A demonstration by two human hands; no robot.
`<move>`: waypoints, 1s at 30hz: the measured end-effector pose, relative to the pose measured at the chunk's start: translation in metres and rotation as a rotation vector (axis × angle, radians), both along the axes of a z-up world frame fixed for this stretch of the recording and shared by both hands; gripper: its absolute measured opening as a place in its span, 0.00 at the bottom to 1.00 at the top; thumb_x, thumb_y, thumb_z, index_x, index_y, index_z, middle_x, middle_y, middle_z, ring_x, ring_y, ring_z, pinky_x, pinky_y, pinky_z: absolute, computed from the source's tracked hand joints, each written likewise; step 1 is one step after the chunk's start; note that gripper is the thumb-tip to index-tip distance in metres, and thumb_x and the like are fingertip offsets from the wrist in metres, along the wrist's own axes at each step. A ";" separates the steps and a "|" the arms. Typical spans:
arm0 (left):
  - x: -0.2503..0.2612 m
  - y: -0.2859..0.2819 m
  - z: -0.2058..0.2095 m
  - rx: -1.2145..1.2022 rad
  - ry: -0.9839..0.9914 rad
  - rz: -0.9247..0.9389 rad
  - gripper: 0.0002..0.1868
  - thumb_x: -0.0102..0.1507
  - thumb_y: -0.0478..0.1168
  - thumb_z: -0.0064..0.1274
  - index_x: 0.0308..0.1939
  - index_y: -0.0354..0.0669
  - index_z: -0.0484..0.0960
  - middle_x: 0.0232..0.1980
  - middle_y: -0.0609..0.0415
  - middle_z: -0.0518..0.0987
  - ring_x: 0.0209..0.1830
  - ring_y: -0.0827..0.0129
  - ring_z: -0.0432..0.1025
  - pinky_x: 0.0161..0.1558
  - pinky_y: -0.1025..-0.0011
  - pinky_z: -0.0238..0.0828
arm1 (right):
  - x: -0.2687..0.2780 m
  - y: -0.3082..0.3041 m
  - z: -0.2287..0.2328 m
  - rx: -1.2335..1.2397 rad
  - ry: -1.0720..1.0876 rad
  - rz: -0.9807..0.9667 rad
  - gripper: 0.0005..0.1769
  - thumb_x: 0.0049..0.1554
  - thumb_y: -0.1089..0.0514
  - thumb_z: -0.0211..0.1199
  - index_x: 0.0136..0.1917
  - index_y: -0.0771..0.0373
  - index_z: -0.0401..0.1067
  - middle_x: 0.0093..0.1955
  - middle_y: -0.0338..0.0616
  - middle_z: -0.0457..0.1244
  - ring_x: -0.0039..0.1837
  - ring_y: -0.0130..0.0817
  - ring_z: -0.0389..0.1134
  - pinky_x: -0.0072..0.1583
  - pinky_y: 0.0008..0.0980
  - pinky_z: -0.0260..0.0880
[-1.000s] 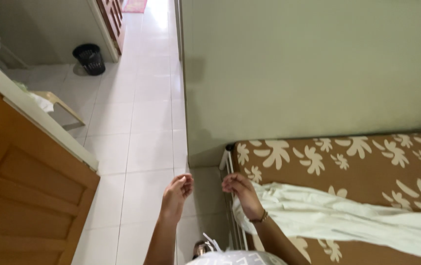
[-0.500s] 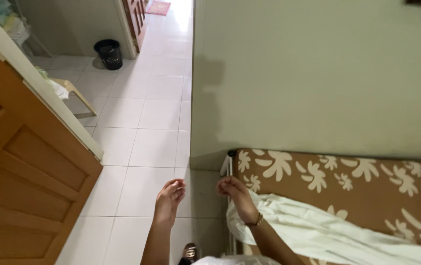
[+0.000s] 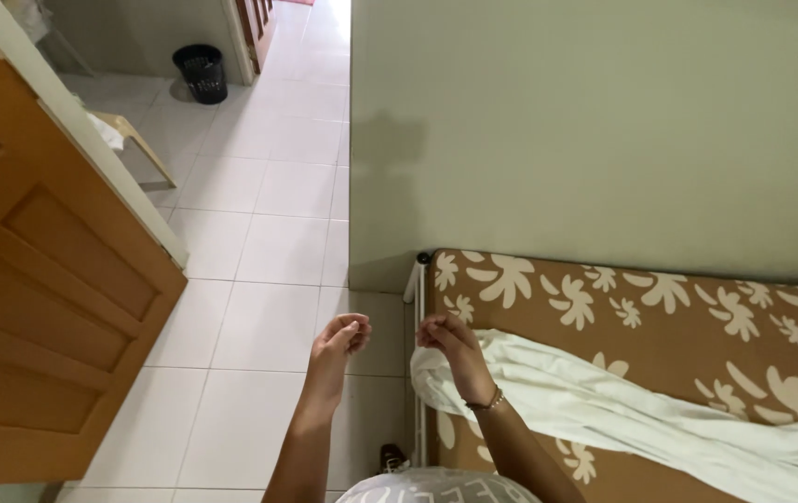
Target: Placing a fresh sheet on a mattress and smoothing it out.
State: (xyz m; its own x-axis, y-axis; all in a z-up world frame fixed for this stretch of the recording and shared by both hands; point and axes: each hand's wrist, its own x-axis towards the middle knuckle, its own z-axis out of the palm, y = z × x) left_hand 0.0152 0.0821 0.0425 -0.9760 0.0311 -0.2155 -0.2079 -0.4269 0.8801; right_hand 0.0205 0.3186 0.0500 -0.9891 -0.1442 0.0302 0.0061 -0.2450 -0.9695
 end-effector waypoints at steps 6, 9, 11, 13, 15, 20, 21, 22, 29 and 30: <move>0.045 -0.047 0.003 -0.031 -0.022 0.012 0.12 0.66 0.41 0.48 0.45 0.39 0.84 0.41 0.55 0.81 0.44 0.73 0.75 0.54 0.71 0.72 | 0.029 -0.025 -0.032 -0.083 -0.055 -0.132 0.09 0.64 0.61 0.52 0.51 0.65 0.72 0.48 0.44 0.68 0.52 0.34 0.69 0.58 0.34 0.70; 0.049 -0.071 -0.023 -0.078 -0.051 0.029 0.12 0.66 0.41 0.48 0.45 0.39 0.83 0.41 0.54 0.82 0.43 0.71 0.74 0.52 0.69 0.71 | 0.040 -0.040 -0.045 -0.121 -0.058 -0.163 0.08 0.65 0.61 0.53 0.51 0.65 0.72 0.47 0.44 0.68 0.50 0.34 0.68 0.57 0.34 0.69; 0.047 -0.082 -0.039 -0.114 -0.061 0.042 0.12 0.66 0.41 0.48 0.46 0.39 0.83 0.41 0.53 0.82 0.43 0.70 0.74 0.52 0.69 0.72 | 0.038 -0.046 -0.055 -0.109 -0.022 -0.147 0.08 0.66 0.61 0.53 0.50 0.65 0.72 0.47 0.43 0.68 0.51 0.33 0.69 0.57 0.35 0.70; 0.047 -0.088 -0.044 -0.149 -0.073 0.056 0.12 0.66 0.40 0.48 0.47 0.39 0.83 0.41 0.52 0.83 0.43 0.69 0.75 0.51 0.68 0.72 | 0.027 -0.047 -0.061 -0.096 0.011 -0.131 0.08 0.66 0.60 0.54 0.49 0.65 0.71 0.47 0.43 0.68 0.51 0.33 0.69 0.57 0.35 0.71; 0.045 -0.094 -0.035 -0.202 -0.108 0.032 0.13 0.66 0.40 0.47 0.48 0.39 0.83 0.43 0.53 0.83 0.45 0.71 0.75 0.53 0.71 0.72 | 0.004 -0.047 -0.062 0.040 0.043 -0.178 0.07 0.65 0.61 0.54 0.50 0.63 0.72 0.46 0.43 0.69 0.49 0.34 0.70 0.55 0.35 0.74; 0.052 -0.103 -0.005 -0.207 -0.079 -0.001 0.15 0.67 0.39 0.45 0.53 0.41 0.83 0.45 0.52 0.83 0.47 0.68 0.76 0.54 0.70 0.73 | -0.016 -0.051 -0.044 -0.010 0.114 -0.176 0.09 0.67 0.59 0.53 0.56 0.65 0.70 0.50 0.43 0.68 0.52 0.33 0.71 0.57 0.33 0.73; 0.053 -0.102 -0.001 -0.259 -0.077 -0.018 0.17 0.66 0.39 0.44 0.56 0.43 0.82 0.46 0.51 0.84 0.48 0.67 0.77 0.56 0.70 0.74 | -0.017 -0.049 -0.047 -0.014 0.135 -0.165 0.11 0.68 0.59 0.53 0.59 0.66 0.70 0.52 0.44 0.68 0.54 0.33 0.70 0.58 0.32 0.72; 0.052 -0.104 -0.004 -0.258 -0.079 -0.021 0.17 0.66 0.39 0.44 0.56 0.43 0.82 0.46 0.51 0.84 0.48 0.67 0.77 0.56 0.70 0.74 | -0.011 -0.052 -0.044 -0.012 0.133 -0.168 0.11 0.68 0.59 0.53 0.59 0.66 0.70 0.52 0.44 0.68 0.54 0.33 0.70 0.58 0.32 0.72; 0.060 -0.101 -0.003 -0.808 0.123 -0.013 0.34 0.66 0.44 0.46 0.77 0.48 0.60 0.74 0.49 0.67 0.74 0.59 0.62 0.72 0.62 0.58 | 0.039 -0.068 -0.007 1.018 0.512 -0.422 0.34 0.58 0.57 0.64 0.75 0.61 0.60 0.71 0.59 0.56 0.71 0.53 0.59 0.69 0.47 0.63; 0.064 -0.100 0.001 -1.044 0.150 -0.029 0.37 0.66 0.45 0.48 0.79 0.49 0.55 0.80 0.50 0.59 0.80 0.57 0.53 0.75 0.59 0.51 | 0.043 -0.068 -0.008 1.184 0.545 -0.437 0.35 0.58 0.55 0.66 0.76 0.60 0.60 0.75 0.62 0.53 0.75 0.57 0.54 0.72 0.51 0.59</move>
State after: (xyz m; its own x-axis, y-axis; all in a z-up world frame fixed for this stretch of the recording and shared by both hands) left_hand 0.0789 -0.0183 0.0436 -0.9967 -0.0765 -0.0261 -0.0647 0.5604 0.8257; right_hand 0.0637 0.2508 0.0418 -0.8628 -0.0389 0.5040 -0.3024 0.8386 -0.4531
